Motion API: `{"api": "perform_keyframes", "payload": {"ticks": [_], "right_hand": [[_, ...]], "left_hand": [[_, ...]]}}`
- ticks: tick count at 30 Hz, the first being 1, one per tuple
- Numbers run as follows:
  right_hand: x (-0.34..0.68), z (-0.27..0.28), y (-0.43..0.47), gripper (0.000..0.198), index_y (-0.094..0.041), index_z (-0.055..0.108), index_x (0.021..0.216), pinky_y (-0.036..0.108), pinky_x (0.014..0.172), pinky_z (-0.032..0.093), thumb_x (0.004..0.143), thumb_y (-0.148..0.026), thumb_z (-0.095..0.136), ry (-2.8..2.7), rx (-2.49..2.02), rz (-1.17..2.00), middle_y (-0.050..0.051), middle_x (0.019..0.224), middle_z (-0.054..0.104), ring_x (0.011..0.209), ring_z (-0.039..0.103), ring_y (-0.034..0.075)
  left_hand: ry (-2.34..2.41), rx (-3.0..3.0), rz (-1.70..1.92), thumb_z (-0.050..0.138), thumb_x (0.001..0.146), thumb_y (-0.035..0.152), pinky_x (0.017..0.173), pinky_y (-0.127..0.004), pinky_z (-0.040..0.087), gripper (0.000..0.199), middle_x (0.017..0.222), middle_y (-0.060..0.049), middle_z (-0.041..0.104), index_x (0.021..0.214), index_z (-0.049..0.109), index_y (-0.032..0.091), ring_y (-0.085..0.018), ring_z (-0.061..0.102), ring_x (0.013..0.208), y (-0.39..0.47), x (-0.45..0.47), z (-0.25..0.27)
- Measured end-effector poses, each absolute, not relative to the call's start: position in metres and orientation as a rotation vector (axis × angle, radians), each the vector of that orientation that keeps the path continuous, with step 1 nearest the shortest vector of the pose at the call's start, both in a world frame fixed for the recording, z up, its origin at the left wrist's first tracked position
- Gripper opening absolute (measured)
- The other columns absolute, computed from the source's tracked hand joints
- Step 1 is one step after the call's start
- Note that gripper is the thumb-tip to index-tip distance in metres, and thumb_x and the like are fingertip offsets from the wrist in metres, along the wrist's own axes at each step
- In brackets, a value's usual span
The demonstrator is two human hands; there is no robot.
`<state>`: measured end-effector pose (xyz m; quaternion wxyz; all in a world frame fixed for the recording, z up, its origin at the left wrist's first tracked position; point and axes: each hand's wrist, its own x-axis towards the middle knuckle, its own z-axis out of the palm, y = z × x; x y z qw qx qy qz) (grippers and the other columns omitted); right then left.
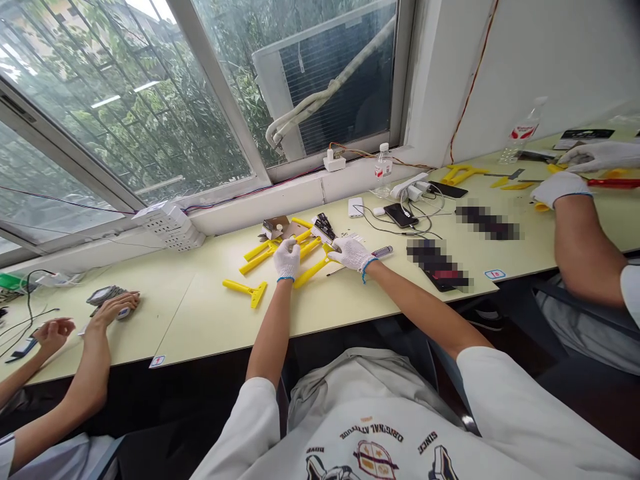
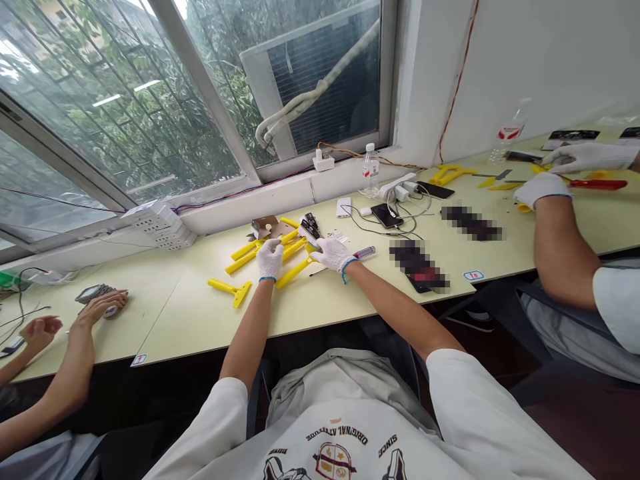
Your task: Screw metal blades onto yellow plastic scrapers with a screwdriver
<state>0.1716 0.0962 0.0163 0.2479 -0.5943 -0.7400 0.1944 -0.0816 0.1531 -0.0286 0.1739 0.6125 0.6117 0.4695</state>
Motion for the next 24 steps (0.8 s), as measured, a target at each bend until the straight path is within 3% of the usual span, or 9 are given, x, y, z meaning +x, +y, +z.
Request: {"api": "perform_keyframes", "payload": {"ticks": [5,10,14,20,24], "right_hand": [[0.17,0.016,0.093,0.041,-0.009,0.071,0.132,0.037,0.104,0.062,0.109,-0.043,0.069,-2.04,-1.604,0.6,0.011,0.129,0.07,0.116,0.071,0.02],[0.169,0.017,0.09,0.039,-0.007,0.072,0.13,0.034,0.106,0.06,0.116,-0.04,0.056,-2.091,-1.554,0.656,0.008,0.126,0.071,0.119,0.071,0.021],[0.168,0.018,0.09,0.04,-0.008,0.071,0.133,0.036,0.103,0.062,0.111,-0.041,0.066,-2.097,-1.535,0.678,0.01,0.128,0.071,0.117,0.071,0.021],[0.167,0.018,0.09,0.041,-0.01,0.071,0.133,0.037,0.101,0.063,0.108,-0.042,0.07,-2.028,-1.549,0.694,0.01,0.127,0.071,0.114,0.071,0.02],[0.168,0.016,0.091,0.04,-0.009,0.071,0.13,0.035,0.099,0.064,0.108,-0.042,0.07,-1.969,-1.553,0.735,0.009,0.124,0.071,0.111,0.072,0.019]], "left_hand": [[2.17,1.908,1.126,0.058,0.101,0.03,0.123,-0.044,0.039,0.039,0.143,-0.016,0.07,0.136,0.073,0.021,-0.035,0.058,0.137,0.159,-0.114,-0.024],[2.347,1.913,1.038,0.062,0.102,0.041,0.126,-0.057,0.029,0.049,0.167,-0.017,0.051,0.147,0.068,0.026,-0.042,0.037,0.154,0.165,-0.124,-0.02],[2.361,1.954,0.9,0.057,0.104,0.055,0.126,-0.068,0.02,0.057,0.169,-0.02,0.05,0.153,0.063,0.026,-0.046,0.031,0.159,0.176,-0.123,-0.013],[2.301,1.828,0.83,0.058,0.105,0.057,0.127,-0.068,0.026,0.066,0.161,-0.026,0.058,0.156,0.06,0.015,-0.046,0.035,0.159,0.183,-0.123,-0.003],[2.258,1.843,0.972,0.068,0.106,0.051,0.121,-0.06,0.046,0.057,0.152,-0.022,0.064,0.148,0.065,0.012,-0.04,0.056,0.143,0.17,-0.124,-0.001]]}}
